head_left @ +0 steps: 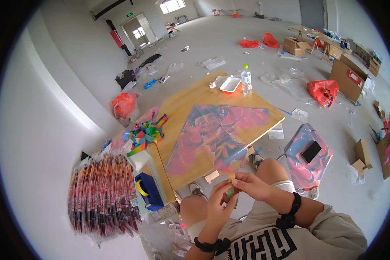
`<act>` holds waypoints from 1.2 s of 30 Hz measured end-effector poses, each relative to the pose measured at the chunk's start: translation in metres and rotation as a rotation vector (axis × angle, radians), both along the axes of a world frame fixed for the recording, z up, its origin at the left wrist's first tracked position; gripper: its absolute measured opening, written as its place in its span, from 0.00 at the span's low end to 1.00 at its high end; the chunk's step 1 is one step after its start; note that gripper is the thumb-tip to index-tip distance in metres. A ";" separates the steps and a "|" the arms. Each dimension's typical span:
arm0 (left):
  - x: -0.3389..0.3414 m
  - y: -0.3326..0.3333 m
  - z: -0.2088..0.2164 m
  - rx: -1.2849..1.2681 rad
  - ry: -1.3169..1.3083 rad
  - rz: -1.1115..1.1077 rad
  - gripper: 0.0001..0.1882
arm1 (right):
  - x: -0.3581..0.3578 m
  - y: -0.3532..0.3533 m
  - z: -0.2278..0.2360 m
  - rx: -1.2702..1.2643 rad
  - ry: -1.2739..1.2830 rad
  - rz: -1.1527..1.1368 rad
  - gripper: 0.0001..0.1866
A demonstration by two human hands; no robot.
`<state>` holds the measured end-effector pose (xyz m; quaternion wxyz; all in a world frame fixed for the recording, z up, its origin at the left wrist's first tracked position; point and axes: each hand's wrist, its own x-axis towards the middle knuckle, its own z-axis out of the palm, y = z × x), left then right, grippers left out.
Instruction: The recorder is assembling colorful kites on a large table.
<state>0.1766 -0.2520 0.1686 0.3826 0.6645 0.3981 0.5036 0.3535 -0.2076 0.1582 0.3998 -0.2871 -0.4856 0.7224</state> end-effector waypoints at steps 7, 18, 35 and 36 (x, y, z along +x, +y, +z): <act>-0.009 -0.019 -0.008 -0.078 0.023 0.014 0.21 | -0.006 -0.011 0.002 -0.078 0.036 -0.172 0.13; -0.014 -0.015 -0.033 -0.145 -0.150 0.009 0.17 | 0.007 -0.025 0.022 0.480 -0.370 -0.172 0.04; -0.009 -0.016 -0.041 -0.175 -0.180 0.128 0.07 | -0.002 -0.022 0.018 0.530 -0.447 -0.249 0.08; -0.009 -0.016 -0.041 -0.187 -0.174 0.136 0.07 | -0.002 -0.021 0.015 0.514 -0.453 -0.246 0.08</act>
